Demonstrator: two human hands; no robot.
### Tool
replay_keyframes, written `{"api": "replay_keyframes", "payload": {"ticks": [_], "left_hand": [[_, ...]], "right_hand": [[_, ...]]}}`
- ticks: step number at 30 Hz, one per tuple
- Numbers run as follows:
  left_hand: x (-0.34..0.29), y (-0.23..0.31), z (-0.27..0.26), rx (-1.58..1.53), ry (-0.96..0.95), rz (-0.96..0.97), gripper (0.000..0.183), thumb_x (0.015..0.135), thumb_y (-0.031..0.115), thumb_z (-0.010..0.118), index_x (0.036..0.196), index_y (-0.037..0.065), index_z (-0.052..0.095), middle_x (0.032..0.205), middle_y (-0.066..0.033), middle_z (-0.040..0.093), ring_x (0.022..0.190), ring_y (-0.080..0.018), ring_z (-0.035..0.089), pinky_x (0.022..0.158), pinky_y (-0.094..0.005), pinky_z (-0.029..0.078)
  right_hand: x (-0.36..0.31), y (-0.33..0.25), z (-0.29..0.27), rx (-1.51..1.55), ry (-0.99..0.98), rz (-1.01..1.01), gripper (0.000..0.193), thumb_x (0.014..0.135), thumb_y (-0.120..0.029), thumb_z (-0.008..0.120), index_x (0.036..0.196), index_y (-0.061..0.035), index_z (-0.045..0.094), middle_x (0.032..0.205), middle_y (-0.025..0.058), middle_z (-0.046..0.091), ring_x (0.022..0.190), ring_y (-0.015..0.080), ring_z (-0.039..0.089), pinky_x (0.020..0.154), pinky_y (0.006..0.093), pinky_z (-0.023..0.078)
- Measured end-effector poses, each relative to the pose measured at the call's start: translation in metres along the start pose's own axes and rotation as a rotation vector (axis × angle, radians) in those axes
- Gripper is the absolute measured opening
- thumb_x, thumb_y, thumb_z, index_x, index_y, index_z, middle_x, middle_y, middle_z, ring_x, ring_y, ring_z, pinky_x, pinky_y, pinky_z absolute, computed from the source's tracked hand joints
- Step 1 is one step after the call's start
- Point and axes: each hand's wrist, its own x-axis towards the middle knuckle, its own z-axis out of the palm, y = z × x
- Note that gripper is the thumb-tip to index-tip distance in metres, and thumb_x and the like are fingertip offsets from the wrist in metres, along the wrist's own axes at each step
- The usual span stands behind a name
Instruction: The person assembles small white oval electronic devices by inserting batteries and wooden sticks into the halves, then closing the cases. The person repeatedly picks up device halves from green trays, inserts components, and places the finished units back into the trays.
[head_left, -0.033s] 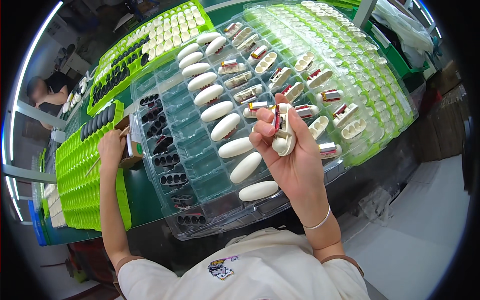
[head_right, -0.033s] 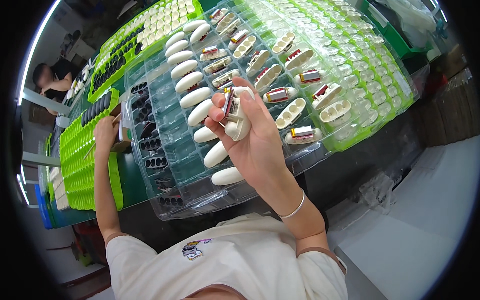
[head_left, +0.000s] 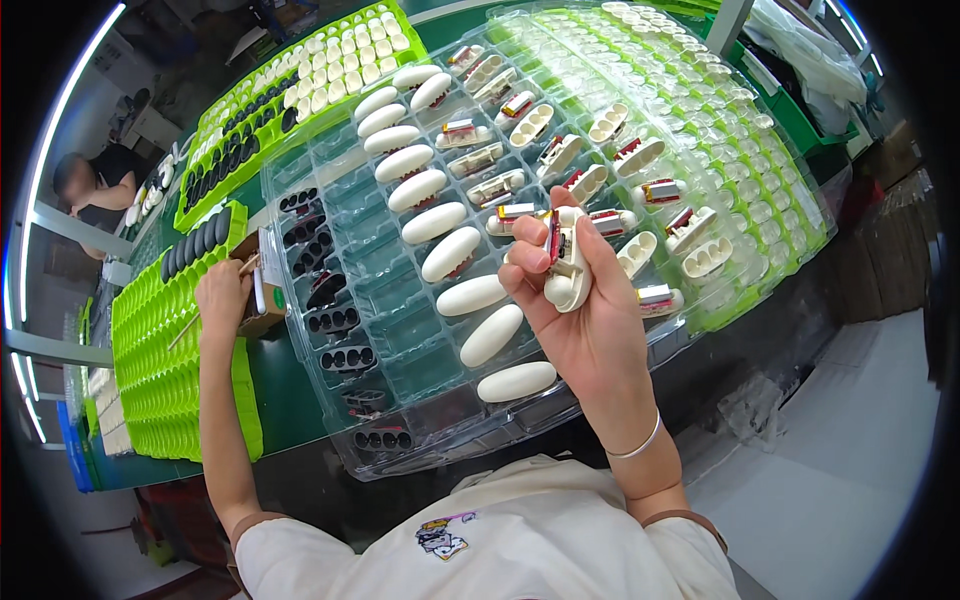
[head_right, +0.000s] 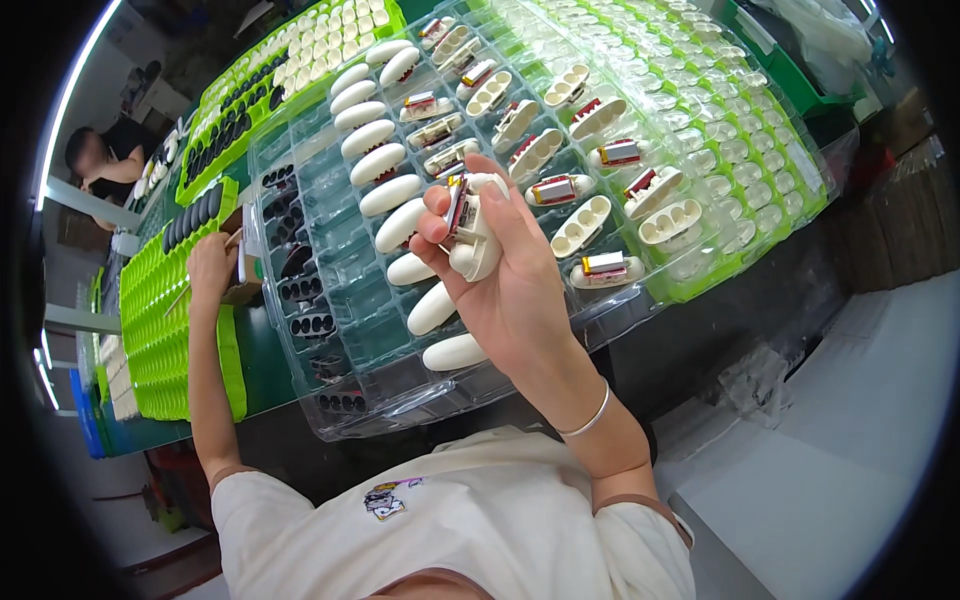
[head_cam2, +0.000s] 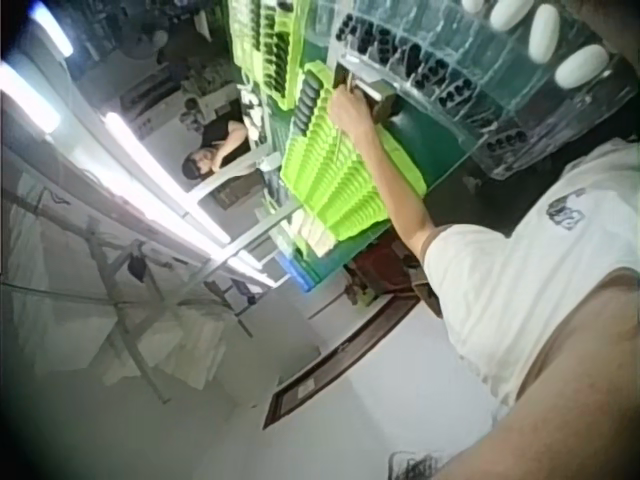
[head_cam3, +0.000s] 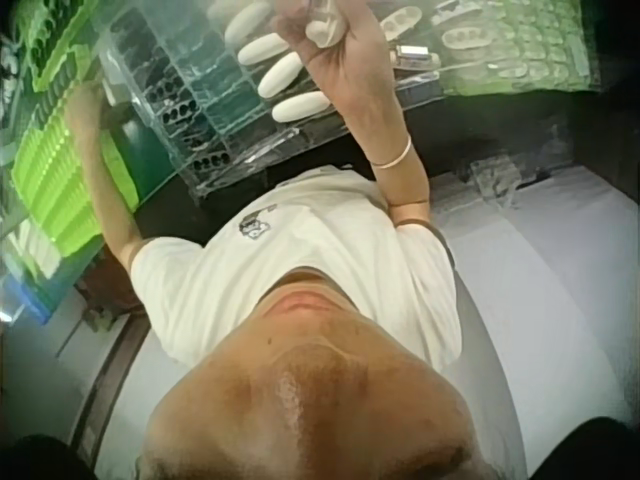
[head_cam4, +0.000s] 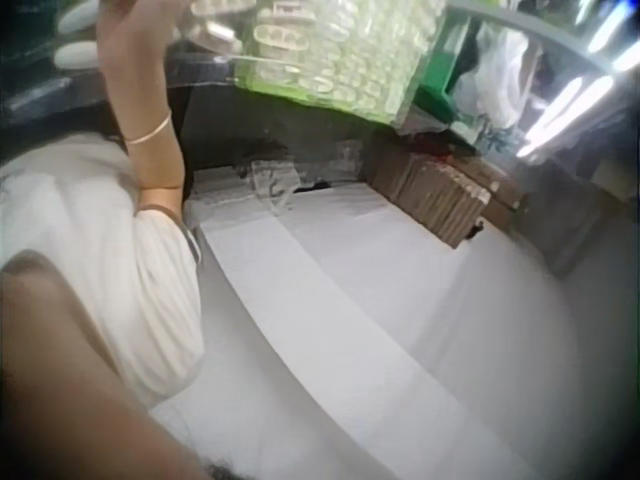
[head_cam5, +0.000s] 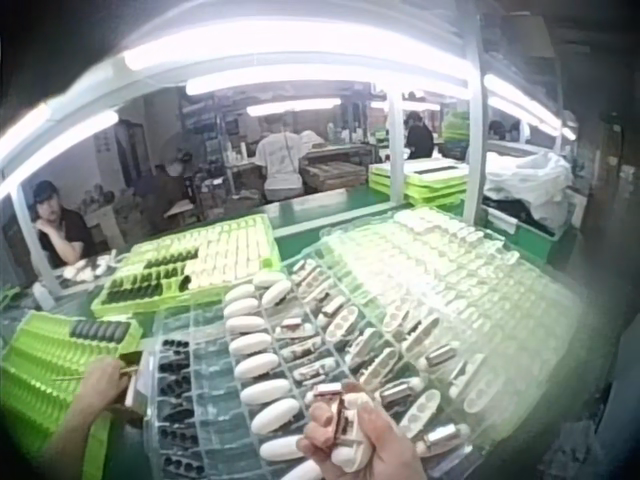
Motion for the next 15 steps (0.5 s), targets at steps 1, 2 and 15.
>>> {"api": "replay_keyframes", "payload": {"ticks": [1,2,15], "left_hand": [[0.000,0.000,0.000,0.013,-0.009,0.004,0.012,0.069,0.016,0.056,0.068,0.005,0.053,0.071,-0.0124,0.057,0.068,-0.0311,0.056,0.058,-0.0409,0.043],[0.000,-0.001,-0.001,0.027,-0.019,0.007,0.012,0.069,0.017,0.056,0.069,0.005,0.053,0.071,-0.0121,0.057,0.068,-0.0311,0.056,0.058,-0.0408,0.043],[-0.004,-0.001,-0.029,-0.130,0.047,-0.005,0.008,0.074,0.011,0.054,0.075,0.004,0.052,0.073,-0.0149,0.057,0.070,-0.0351,0.054,0.059,-0.0414,0.041]], "right_hand": [[0.000,0.000,0.000,0.002,-0.007,-0.001,0.025,0.088,-0.017,0.043,0.110,-0.0064,0.039,0.087,0.0096,0.041,0.075,0.0148,0.046,0.074,0.0310,0.043],[0.000,0.000,-0.001,0.005,-0.015,-0.001,0.025,0.088,-0.017,0.043,0.110,-0.0063,0.039,0.088,0.0098,0.041,0.075,0.0148,0.046,0.074,0.0311,0.043],[0.002,0.001,-0.002,0.131,0.096,0.013,0.021,0.089,-0.014,0.040,0.106,-0.0026,0.038,0.088,0.0118,0.042,0.078,0.0167,0.048,0.077,0.0338,0.044]]}}
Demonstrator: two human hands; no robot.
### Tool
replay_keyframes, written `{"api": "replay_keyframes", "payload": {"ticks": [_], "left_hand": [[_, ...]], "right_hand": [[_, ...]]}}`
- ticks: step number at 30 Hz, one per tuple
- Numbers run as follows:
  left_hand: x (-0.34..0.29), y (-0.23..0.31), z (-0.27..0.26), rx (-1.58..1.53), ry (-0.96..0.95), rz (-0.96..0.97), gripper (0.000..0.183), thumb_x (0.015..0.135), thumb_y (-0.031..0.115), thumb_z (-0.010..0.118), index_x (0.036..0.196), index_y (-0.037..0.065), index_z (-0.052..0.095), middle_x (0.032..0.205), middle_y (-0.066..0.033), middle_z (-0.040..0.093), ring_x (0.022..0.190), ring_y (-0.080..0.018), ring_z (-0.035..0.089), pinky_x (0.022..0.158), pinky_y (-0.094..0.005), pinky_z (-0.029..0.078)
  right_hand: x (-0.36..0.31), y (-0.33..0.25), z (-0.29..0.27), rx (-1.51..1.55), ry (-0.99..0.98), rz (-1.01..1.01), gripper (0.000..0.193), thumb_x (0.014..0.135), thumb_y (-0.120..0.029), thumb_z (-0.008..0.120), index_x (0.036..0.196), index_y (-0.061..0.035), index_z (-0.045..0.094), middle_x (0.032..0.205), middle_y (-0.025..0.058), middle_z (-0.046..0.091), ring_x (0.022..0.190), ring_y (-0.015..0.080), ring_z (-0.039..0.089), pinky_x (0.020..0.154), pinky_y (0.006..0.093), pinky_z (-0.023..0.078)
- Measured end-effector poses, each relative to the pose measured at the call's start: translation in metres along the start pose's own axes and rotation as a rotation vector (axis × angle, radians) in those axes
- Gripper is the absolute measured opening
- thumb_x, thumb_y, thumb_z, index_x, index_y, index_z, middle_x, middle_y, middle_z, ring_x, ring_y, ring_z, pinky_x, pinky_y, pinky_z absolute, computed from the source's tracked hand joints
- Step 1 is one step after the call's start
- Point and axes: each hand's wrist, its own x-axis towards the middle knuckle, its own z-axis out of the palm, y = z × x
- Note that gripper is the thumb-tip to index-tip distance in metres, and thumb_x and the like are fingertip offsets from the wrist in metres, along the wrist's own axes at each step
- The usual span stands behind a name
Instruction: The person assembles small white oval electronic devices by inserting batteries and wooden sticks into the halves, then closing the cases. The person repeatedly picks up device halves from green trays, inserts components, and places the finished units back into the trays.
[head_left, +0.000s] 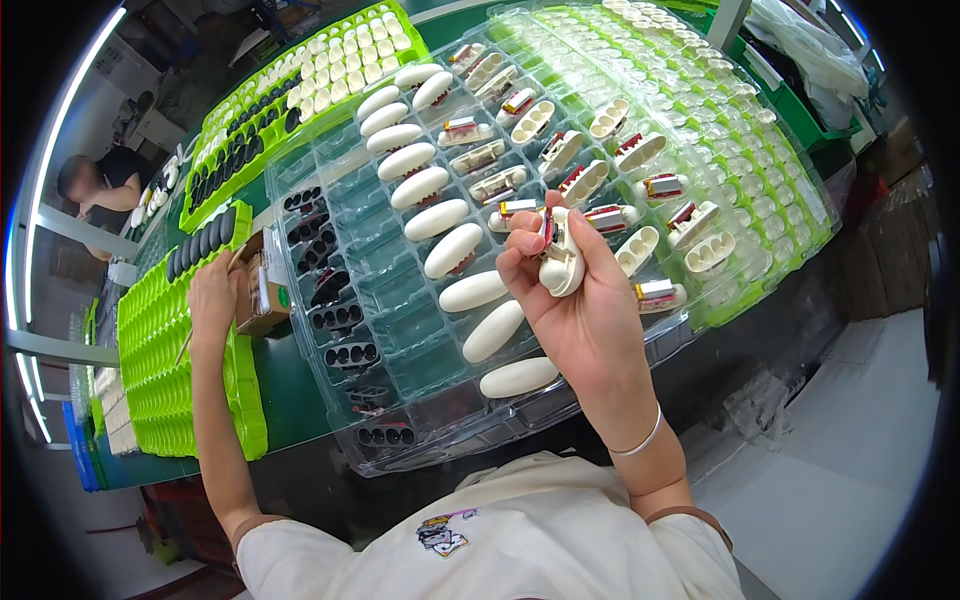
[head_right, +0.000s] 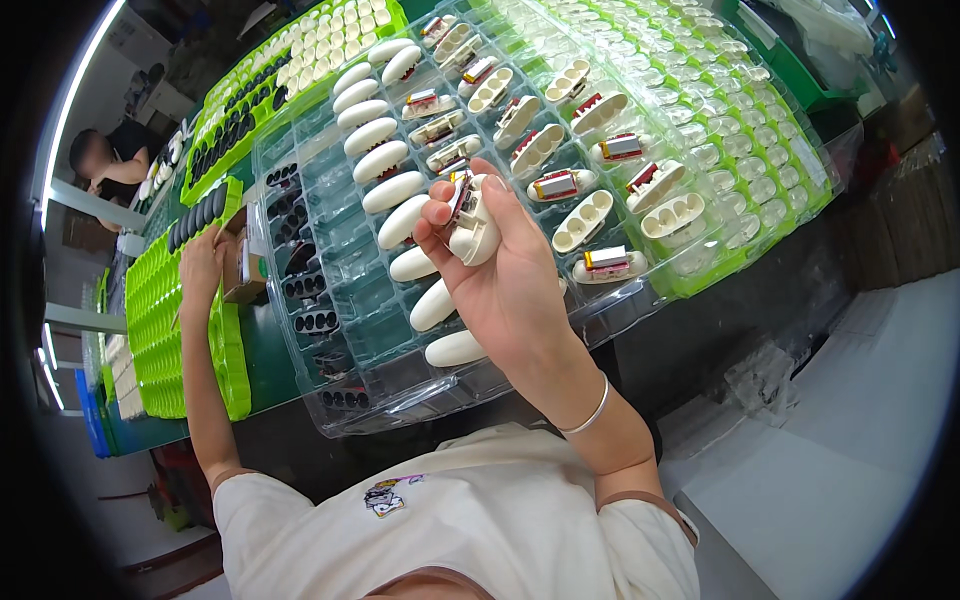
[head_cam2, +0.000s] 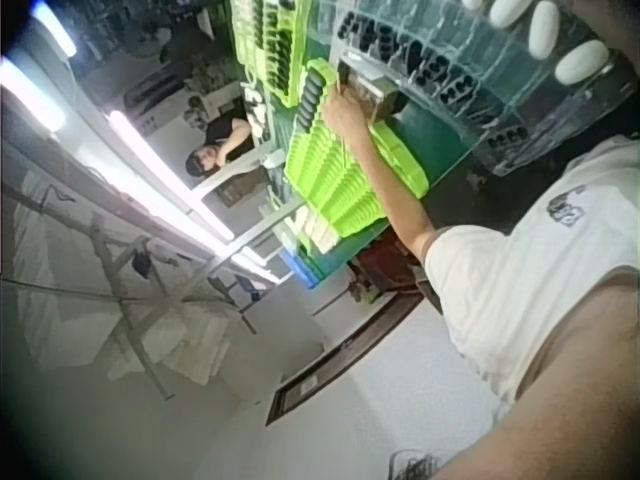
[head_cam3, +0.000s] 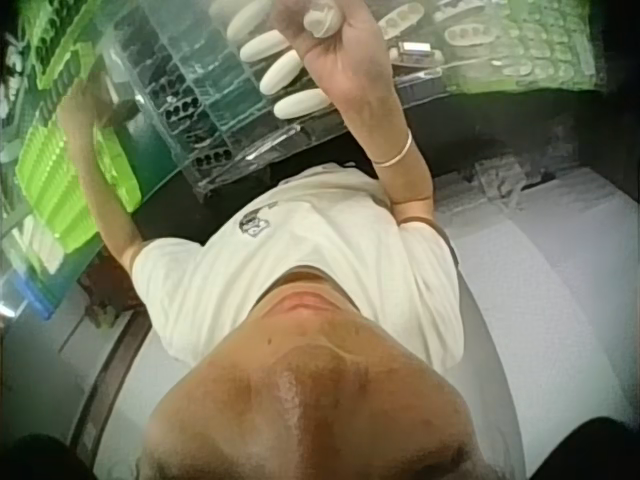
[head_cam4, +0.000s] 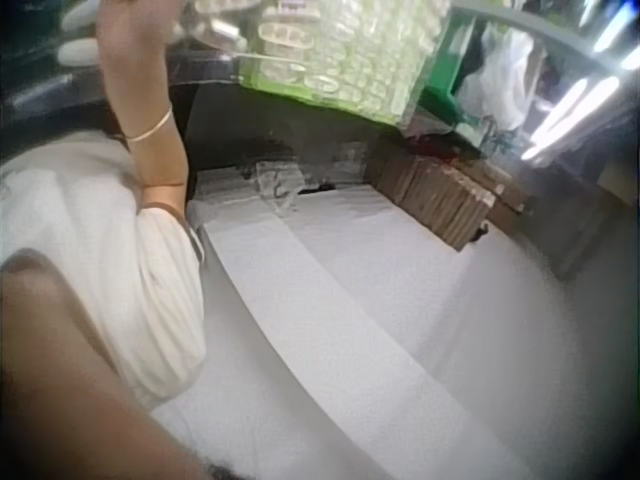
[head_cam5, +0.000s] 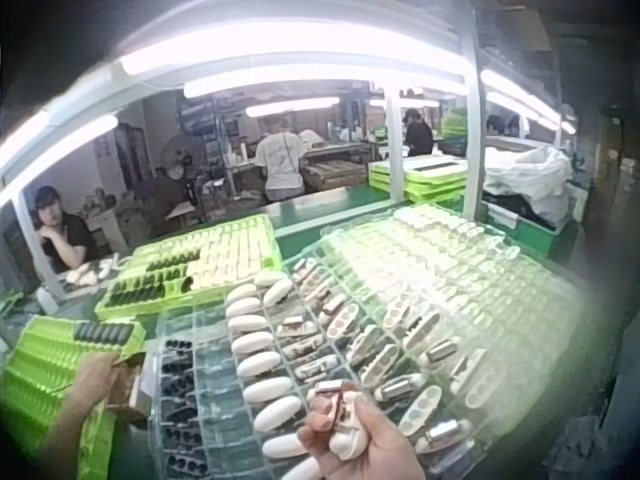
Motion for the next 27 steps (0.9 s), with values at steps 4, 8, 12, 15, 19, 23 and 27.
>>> {"api": "replay_keyframes", "payload": {"ticks": [4,8,12,15,19,23,27], "left_hand": [[0.009,0.029,-0.032,-0.297,0.142,0.083,0.011,0.073,0.012,0.059,0.077,0.002,0.059,0.066,-0.0113,0.057,0.058,-0.0237,0.054,0.053,-0.0319,0.040],[-0.004,0.137,-0.090,-0.958,-0.157,0.112,0.006,0.070,0.006,0.064,0.072,0.001,0.061,0.058,0.0028,0.054,0.047,0.0007,0.040,0.042,-0.0164,0.029],[-0.019,0.217,-0.109,-1.111,-0.274,0.422,0.005,0.067,0.002,0.066,0.067,0.002,0.061,0.053,0.0062,0.048,0.044,0.0015,0.030,0.040,-0.0154,0.023],[-0.019,0.235,-0.092,-1.256,-0.242,0.495,0.005,0.065,0.003,0.065,0.065,0.001,0.061,0.051,0.0060,0.047,0.044,0.0007,0.027,0.039,-0.0172,0.020],[-0.018,0.240,-0.093,-1.261,-0.313,0.436,0.005,0.066,0.004,0.065,0.065,0.001,0.062,0.051,0.0052,0.047,0.044,0.0004,0.027,0.040,-0.0171,0.021],[-0.017,0.241,-0.093,-1.288,-0.339,0.428,0.005,0.066,0.005,0.065,0.065,0.001,0.062,0.053,0.0044,0.049,0.045,0.0003,0.028,0.040,-0.0170,0.022],[-0.020,0.241,-0.084,-1.256,-0.219,0.484,0.006,0.066,0.005,0.064,0.068,0.000,0.061,0.055,-0.0012,0.052,0.045,-0.0065,0.037,0.042,-0.0203,0.029]], "right_hand": [[0.001,0.005,0.000,-0.075,0.036,-0.096,0.020,0.089,-0.015,0.039,0.106,-0.0039,0.037,0.089,0.0116,0.044,0.078,0.0165,0.050,0.078,0.0345,0.044],[-0.003,0.017,0.007,-0.275,0.046,-0.307,0.020,0.090,-0.017,0.036,0.107,-0.0061,0.035,0.090,0.0101,0.045,0.078,0.0160,0.050,0.080,0.0355,0.044],[-0.002,0.024,0.007,-0.435,0.014,-0.500,0.025,0.090,-0.014,0.036,0.113,-0.0086,0.027,0.090,0.0097,0.046,0.077,0.0139,0.050,0.076,0.0336,0.045],[-0.007,0.027,0.013,-0.620,0.086,-0.596,0.027,0.090,-0.020,0.035,0.114,-0.0097,0.030,0.096,0.0086,0.046,0.083,0.0143,0.051,0.079,0.0300,0.045],[-0.005,0.025,0.004,-0.717,0.055,-0.661,0.029,0.090,-0.020,0.037,0.116,-0.0105,0.029,0.097,0.0083,0.045,0.087,0.0142,0.050,0.077,0.0279,0.045],[-0.006,0.026,0.002,-0.777,0.059,-0.693,0.029,0.090,-0.020,0.037,0.116,-0.0109,0.028,0.099,0.0082,0.045,0.089,0.0144,0.050,0.076,0.0285,0.046],[-0.003,0.028,0.000,-0.762,0.068,-0.675,0.029,0.090,-0.020,0.037,0.115,-0.0112,0.028,0.099,0.0082,0.045,0.089,0.0144,0.050,0.076,0.0298,0.046]]}}
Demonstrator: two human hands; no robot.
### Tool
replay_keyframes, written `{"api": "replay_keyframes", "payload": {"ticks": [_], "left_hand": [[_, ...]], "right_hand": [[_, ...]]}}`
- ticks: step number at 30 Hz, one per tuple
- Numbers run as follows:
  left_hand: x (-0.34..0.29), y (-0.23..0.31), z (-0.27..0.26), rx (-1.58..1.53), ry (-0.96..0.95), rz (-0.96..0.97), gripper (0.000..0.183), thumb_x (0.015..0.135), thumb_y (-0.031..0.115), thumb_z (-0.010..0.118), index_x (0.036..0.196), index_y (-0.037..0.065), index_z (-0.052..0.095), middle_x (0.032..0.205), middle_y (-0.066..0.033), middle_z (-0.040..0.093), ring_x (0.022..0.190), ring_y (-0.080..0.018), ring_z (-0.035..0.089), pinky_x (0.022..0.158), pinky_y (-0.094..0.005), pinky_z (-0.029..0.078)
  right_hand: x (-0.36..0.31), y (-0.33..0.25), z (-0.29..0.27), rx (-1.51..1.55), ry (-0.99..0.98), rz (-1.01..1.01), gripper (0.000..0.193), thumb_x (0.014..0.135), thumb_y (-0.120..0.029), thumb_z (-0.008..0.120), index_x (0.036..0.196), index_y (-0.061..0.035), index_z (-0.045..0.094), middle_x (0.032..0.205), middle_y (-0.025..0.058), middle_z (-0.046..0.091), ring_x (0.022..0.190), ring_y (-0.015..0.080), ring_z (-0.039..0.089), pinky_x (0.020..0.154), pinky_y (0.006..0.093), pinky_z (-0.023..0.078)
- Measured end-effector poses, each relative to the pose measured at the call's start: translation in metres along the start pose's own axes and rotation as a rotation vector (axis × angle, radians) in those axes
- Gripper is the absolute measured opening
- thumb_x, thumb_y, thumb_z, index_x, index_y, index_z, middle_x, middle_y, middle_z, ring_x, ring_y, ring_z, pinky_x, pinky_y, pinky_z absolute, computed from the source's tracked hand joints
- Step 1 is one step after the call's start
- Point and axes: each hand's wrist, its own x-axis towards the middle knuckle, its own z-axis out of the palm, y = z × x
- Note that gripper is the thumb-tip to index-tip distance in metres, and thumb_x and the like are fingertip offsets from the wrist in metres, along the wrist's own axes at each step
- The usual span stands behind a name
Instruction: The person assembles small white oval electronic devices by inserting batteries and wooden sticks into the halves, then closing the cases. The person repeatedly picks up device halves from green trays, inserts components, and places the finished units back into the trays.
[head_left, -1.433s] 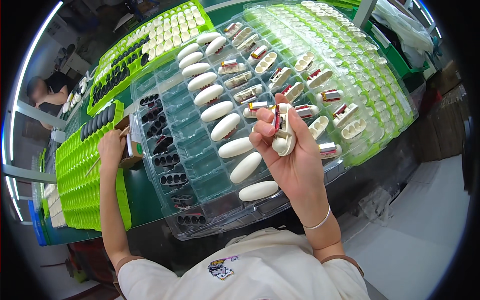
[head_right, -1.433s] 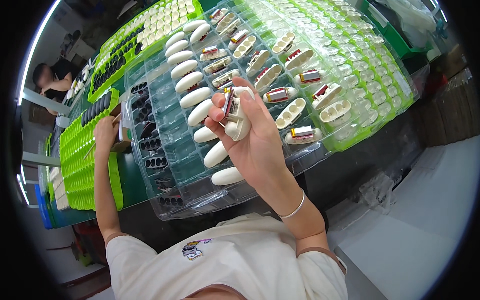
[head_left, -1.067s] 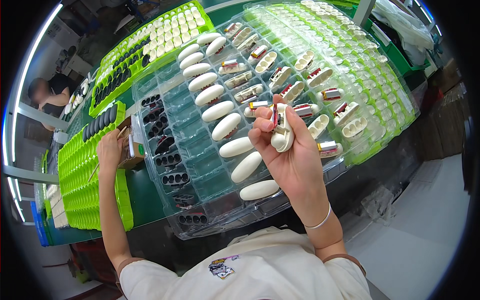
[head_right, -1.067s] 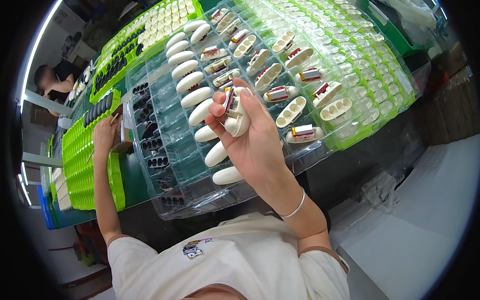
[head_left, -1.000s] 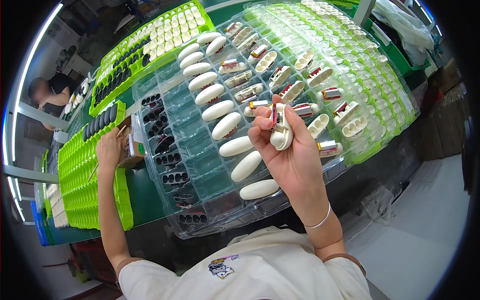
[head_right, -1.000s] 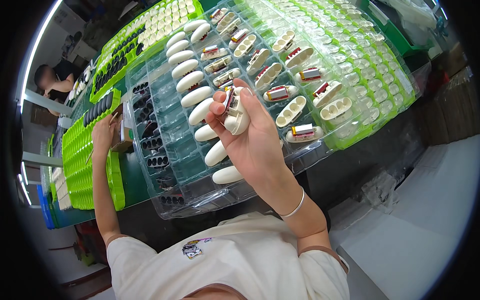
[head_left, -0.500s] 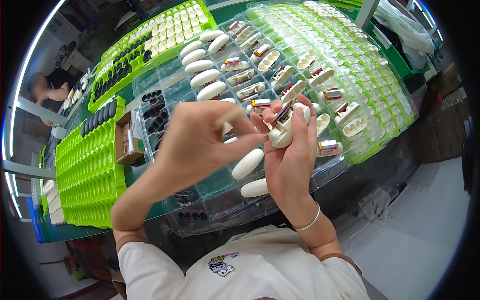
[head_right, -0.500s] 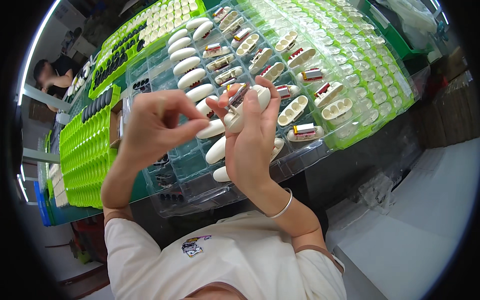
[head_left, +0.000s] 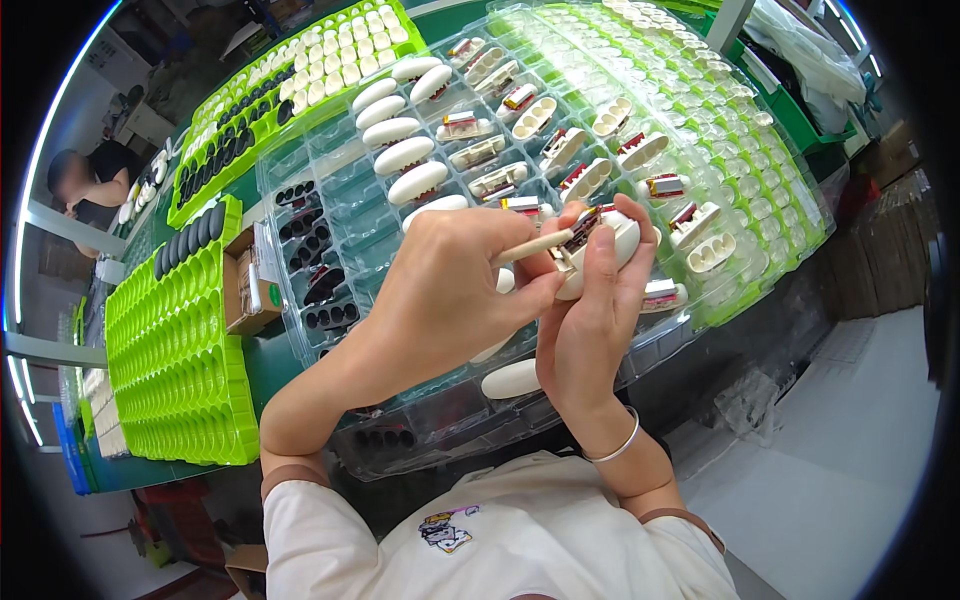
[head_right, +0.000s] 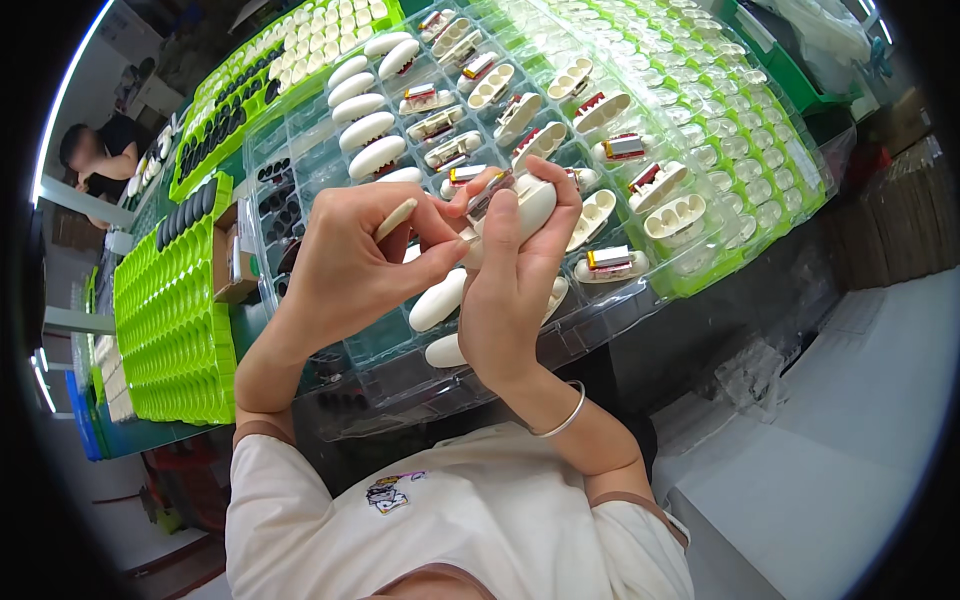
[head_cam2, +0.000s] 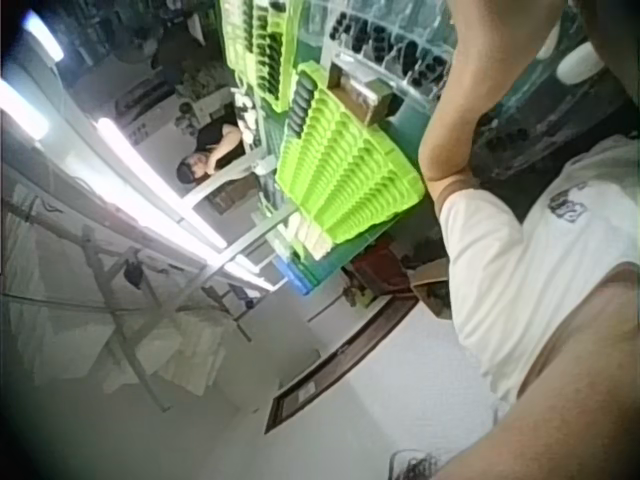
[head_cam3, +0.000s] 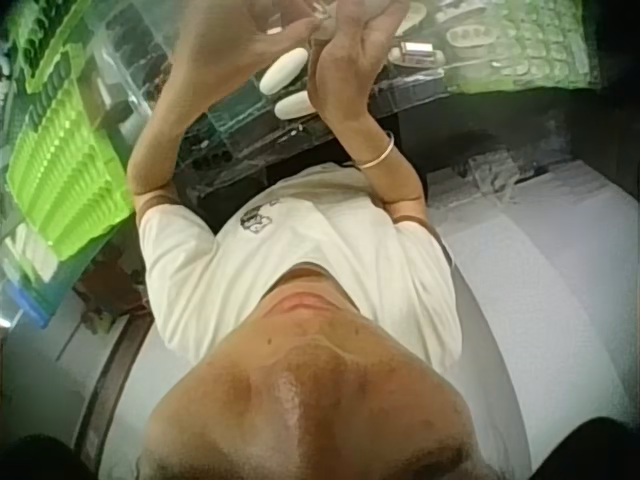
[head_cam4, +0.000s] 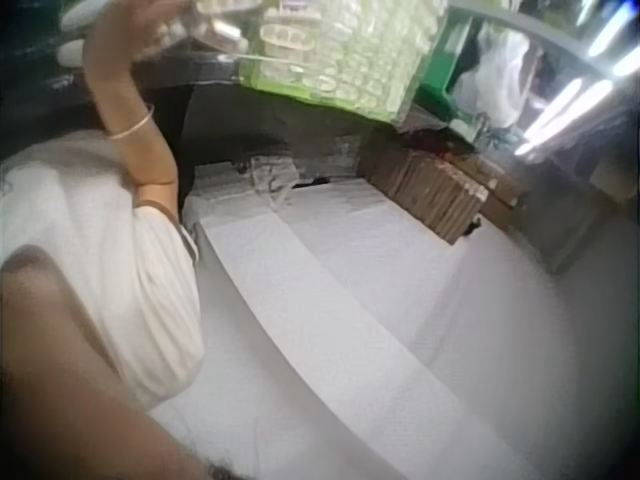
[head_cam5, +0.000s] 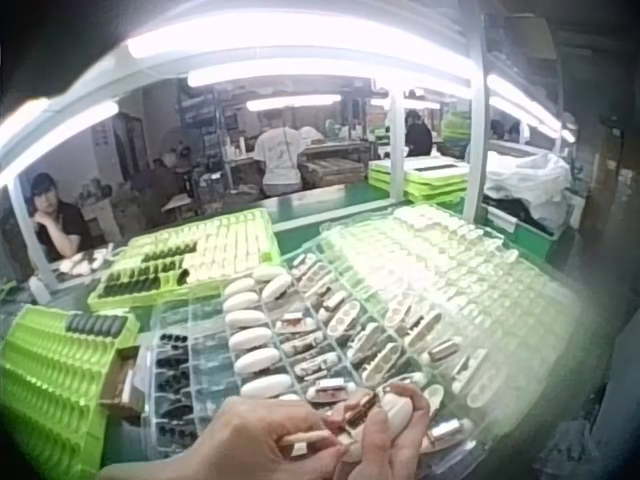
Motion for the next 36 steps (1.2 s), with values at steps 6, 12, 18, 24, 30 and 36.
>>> {"api": "replay_keyframes", "payload": {"ticks": [6,12,18,24,30,36], "left_hand": [[-0.004,-0.004,0.005,0.024,0.059,-0.008,0.011,0.064,0.007,0.065,0.070,0.000,0.060,0.060,-0.0113,0.057,0.051,-0.0216,0.055,0.049,-0.0272,0.043],[-0.002,-0.019,0.016,-0.020,0.127,0.280,0.016,0.062,0.008,0.074,0.067,0.001,0.059,0.064,-0.0014,0.055,0.048,-0.0002,0.039,0.040,-0.0158,0.027],[-0.006,-0.021,0.020,-0.022,0.266,0.213,0.047,0.051,0.029,0.080,0.079,0.005,0.051,0.072,-0.0040,0.052,0.061,-0.0142,0.054,0.049,-0.0238,0.043],[-0.004,-0.022,0.025,-0.235,0.199,-0.014,0.058,0.051,0.026,0.081,0.092,0.004,0.046,0.080,-0.0061,0.052,0.069,-0.0166,0.054,0.061,-0.0270,0.045],[-0.004,-0.020,0.024,-0.136,0.150,-0.051,0.054,0.058,0.020,0.076,0.097,0.004,0.043,0.082,-0.0062,0.052,0.073,-0.0157,0.053,0.065,-0.0282,0.045],[-0.005,0.000,0.004,-0.289,0.122,-0.047,0.015,0.084,0.006,0.043,0.098,0.000,0.041,0.073,-0.0084,0.052,0.058,-0.0073,0.046,0.051,-0.0210,0.037]], "right_hand": [[0.000,0.002,0.002,0.062,0.024,0.039,0.028,0.090,-0.020,0.036,0.115,-0.0105,0.028,0.099,0.0085,0.045,0.088,0.0142,0.050,0.076,0.0294,0.046],[0.003,-0.010,-0.001,0.204,0.004,0.222,0.030,0.090,-0.023,0.035,0.117,-0.0099,0.031,0.098,0.0082,0.048,0.088,0.0132,0.050,0.078,0.0256,0.042],[0.002,-0.019,0.004,0.373,0.029,0.390,0.033,0.089,-0.023,0.039,0.118,-0.0092,0.031,0.091,0.0072,0.048,0.083,0.0132,0.051,0.081,0.0281,0.043],[0.000,-0.016,0.004,0.435,-0.024,0.414,0.032,0.089,-0.024,0.040,0.117,-0.0101,0.033,0.088,0.0046,0.045,0.081,0.0092,0.048,0.079,0.0266,0.045],[0.001,-0.014,0.004,0.442,-0.040,0.413,0.032,0.089,-0.024,0.039,0.117,-0.0096,0.033,0.088,0.0041,0.042,0.076,0.0089,0.046,0.076,0.0245,0.046],[0.017,-0.017,-0.002,0.532,0.005,0.253,0.031,0.089,-0.018,0.037,0.118,-0.0091,0.029,0.083,0.0065,0.046,0.071,0.0120,0.048,0.067,0.0294,0.047]]}}
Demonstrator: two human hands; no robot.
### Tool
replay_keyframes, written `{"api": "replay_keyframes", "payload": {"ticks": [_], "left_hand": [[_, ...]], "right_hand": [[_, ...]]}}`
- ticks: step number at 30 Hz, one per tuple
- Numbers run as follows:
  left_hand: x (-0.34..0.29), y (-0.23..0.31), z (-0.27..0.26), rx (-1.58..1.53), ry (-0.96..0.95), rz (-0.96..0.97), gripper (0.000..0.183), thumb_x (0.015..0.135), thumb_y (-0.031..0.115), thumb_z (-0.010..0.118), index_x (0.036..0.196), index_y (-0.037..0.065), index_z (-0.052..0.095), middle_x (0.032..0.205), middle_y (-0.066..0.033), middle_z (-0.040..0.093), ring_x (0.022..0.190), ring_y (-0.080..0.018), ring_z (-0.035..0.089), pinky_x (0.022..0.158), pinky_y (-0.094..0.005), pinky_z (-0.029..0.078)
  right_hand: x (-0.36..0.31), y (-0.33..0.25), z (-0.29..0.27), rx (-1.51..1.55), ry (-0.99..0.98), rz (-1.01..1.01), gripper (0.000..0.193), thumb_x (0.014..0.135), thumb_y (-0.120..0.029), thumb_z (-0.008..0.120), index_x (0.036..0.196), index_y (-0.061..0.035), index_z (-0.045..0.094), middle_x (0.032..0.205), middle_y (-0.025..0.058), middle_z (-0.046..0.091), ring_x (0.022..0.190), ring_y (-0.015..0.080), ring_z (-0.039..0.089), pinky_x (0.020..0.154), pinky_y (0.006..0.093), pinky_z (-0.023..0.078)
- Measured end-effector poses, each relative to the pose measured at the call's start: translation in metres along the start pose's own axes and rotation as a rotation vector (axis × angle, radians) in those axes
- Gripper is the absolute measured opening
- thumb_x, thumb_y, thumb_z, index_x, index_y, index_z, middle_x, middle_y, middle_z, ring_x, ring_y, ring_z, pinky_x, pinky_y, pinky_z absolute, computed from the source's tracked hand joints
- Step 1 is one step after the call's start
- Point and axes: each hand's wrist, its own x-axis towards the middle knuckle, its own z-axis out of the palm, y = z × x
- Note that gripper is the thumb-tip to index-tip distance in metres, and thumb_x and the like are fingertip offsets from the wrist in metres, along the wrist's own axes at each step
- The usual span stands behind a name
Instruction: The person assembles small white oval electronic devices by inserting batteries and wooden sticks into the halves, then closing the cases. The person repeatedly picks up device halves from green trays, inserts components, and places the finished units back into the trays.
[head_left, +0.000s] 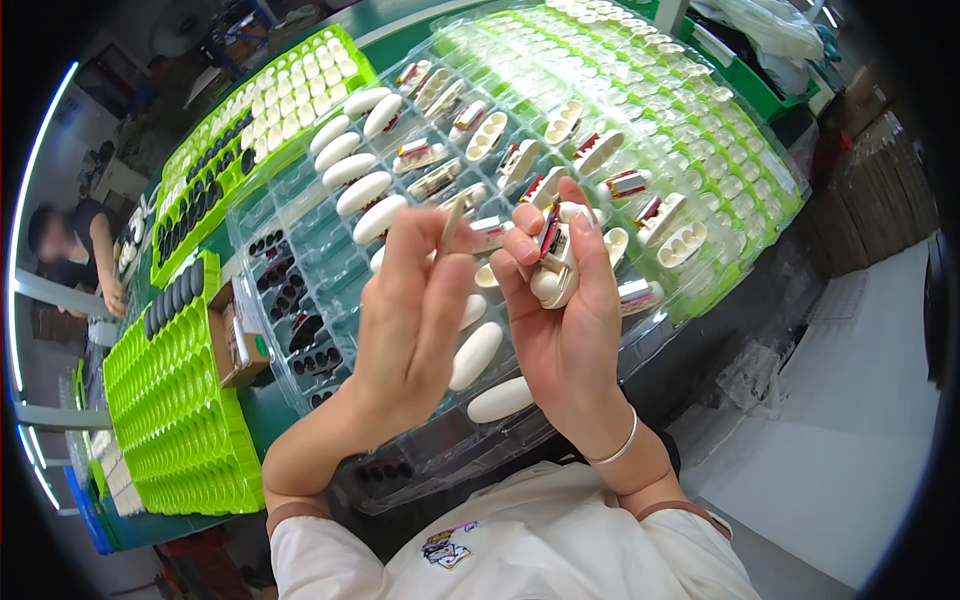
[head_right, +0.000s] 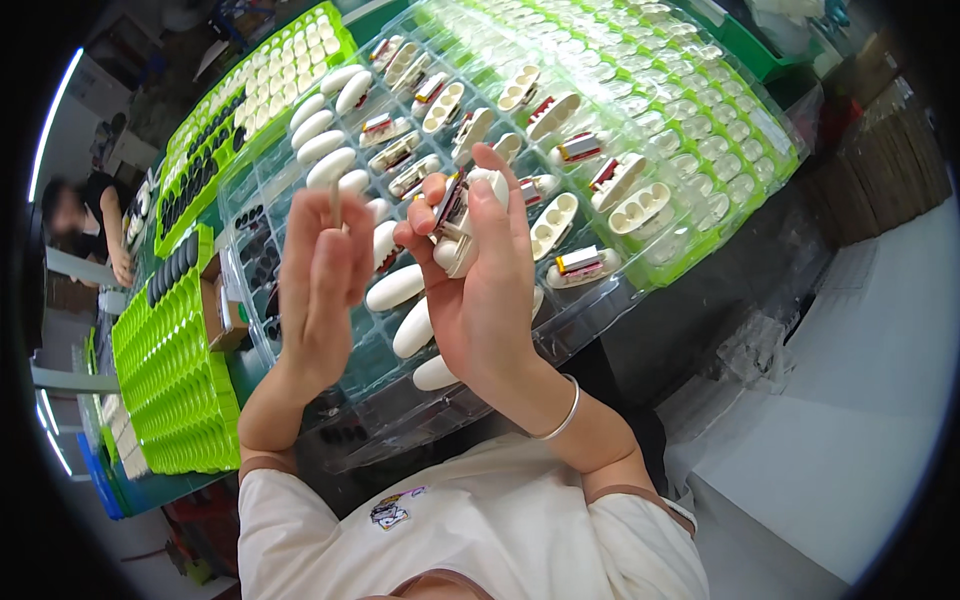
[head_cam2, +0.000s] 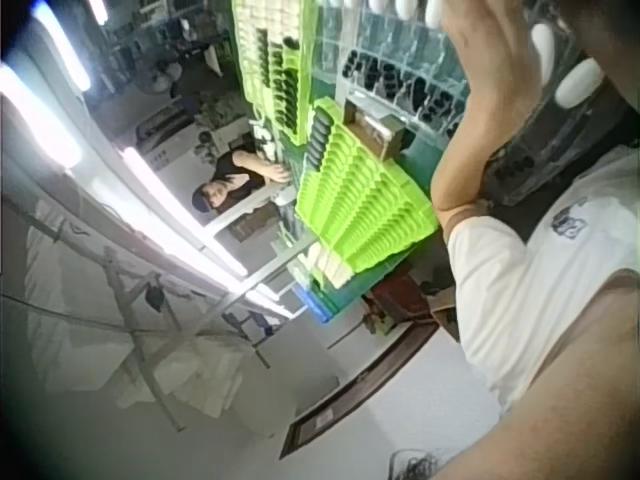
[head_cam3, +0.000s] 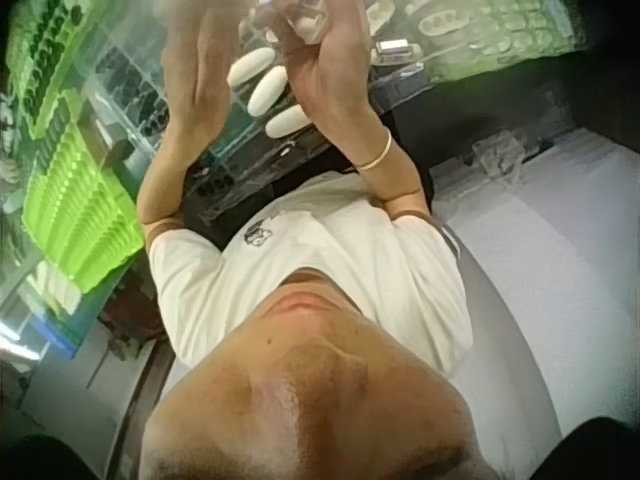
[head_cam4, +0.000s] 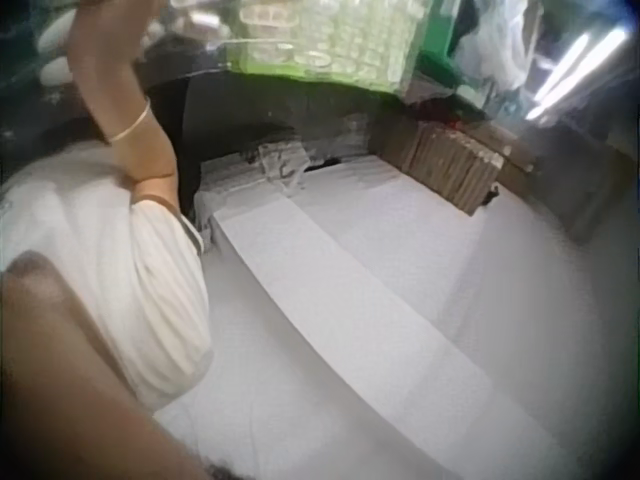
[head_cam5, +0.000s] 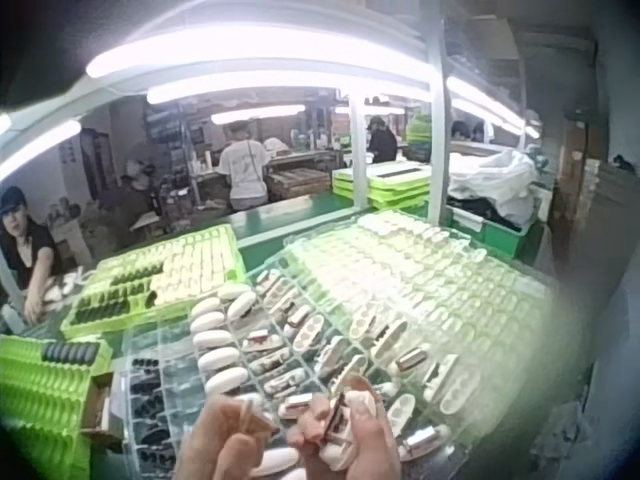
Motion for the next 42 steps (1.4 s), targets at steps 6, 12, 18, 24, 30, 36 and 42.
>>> {"api": "replay_keyframes", "payload": {"ticks": [6,12,18,24,30,36,42], "left_hand": [[-0.019,0.003,0.014,0.319,-0.333,0.048,0.018,0.082,0.005,0.042,0.098,-0.003,0.048,0.074,-0.0165,0.055,0.062,-0.0319,0.057,0.055,-0.0320,0.044],[-0.020,-0.007,0.018,0.306,-0.303,0.130,0.022,0.083,0.005,0.042,0.104,-0.001,0.044,0.068,-0.0195,0.054,0.057,-0.0361,0.055,0.051,-0.0381,0.042],[-0.022,-0.012,0.019,0.274,-0.289,0.172,0.020,0.082,0.005,0.044,0.102,-0.001,0.043,0.061,-0.0192,0.053,0.052,-0.0351,0.053,0.048,-0.0394,0.041],[-0.024,-0.007,0.016,0.344,-0.328,0.065,0.025,0.080,0.001,0.042,0.105,-0.001,0.047,0.075,-0.0176,0.055,0.061,-0.0330,0.056,0.054,-0.0335,0.044],[-0.024,-0.008,0.020,0.331,-0.288,0.103,0.023,0.080,0.000,0.042,0.103,-0.001,0.047,0.074,-0.0174,0.055,0.061,-0.0333,0.056,0.054,-0.0339,0.044],[-0.026,-0.010,0.021,0.349,-0.263,0.115,0.020,0.081,0.001,0.042,0.100,-0.001,0.047,0.073,-0.0175,0.054,0.059,-0.0338,0.055,0.053,-0.0350,0.044],[-0.025,-0.013,0.020,0.324,-0.257,0.165,0.018,0.081,0.005,0.046,0.098,-0.002,0.045,0.060,-0.0169,0.052,0.049,-0.0333,0.052,0.044,-0.0372,0.041]], "right_hand": [[-0.003,-0.004,0.018,-0.232,0.022,-0.198,0.031,0.090,-0.024,0.034,0.119,-0.0130,0.031,0.085,0.0047,0.041,0.068,0.0084,0.042,0.048,0.0208,0.042],[-0.004,-0.001,0.020,-0.271,0.020,-0.263,0.031,0.090,-0.024,0.033,0.120,-0.0147,0.031,0.084,0.0048,0.039,0.066,0.0082,0.041,0.041,0.0176,0.039],[-0.006,0.004,0.021,-0.299,0.008,-0.315,0.030,0.091,-0.023,0.030,0.120,-0.0156,0.029,0.084,0.0056,0.040,0.065,0.0080,0.041,0.039,0.0170,0.038],[-0.007,0.004,0.020,-0.337,-0.016,-0.340,0.028,0.091,-0.025,0.029,0.119,-0.0180,0.029,0.084,0.0060,0.039,0.063,0.0082,0.040,0.038,0.0172,0.037],[-0.006,0.008,0.012,-0.354,-0.083,-0.380,0.027,0.091,-0.034,0.029,0.115,-0.0215,0.029,0.084,0.0061,0.038,0.061,0.0081,0.039,0.039,0.0166,0.036],[-0.007,0.011,0.009,-0.376,-0.115,-0.377,0.021,0.091,-0.034,0.030,0.109,-0.0218,0.031,0.083,0.0063,0.039,0.062,0.0098,0.040,0.042,0.0184,0.038],[-0.008,0.013,0.010,-0.414,-0.086,-0.376,0.013,0.091,-0.028,0.034,0.101,-0.0207,0.033,0.082,0.0060,0.040,0.064,0.0111,0.042,0.047,0.0209,0.039]]}}
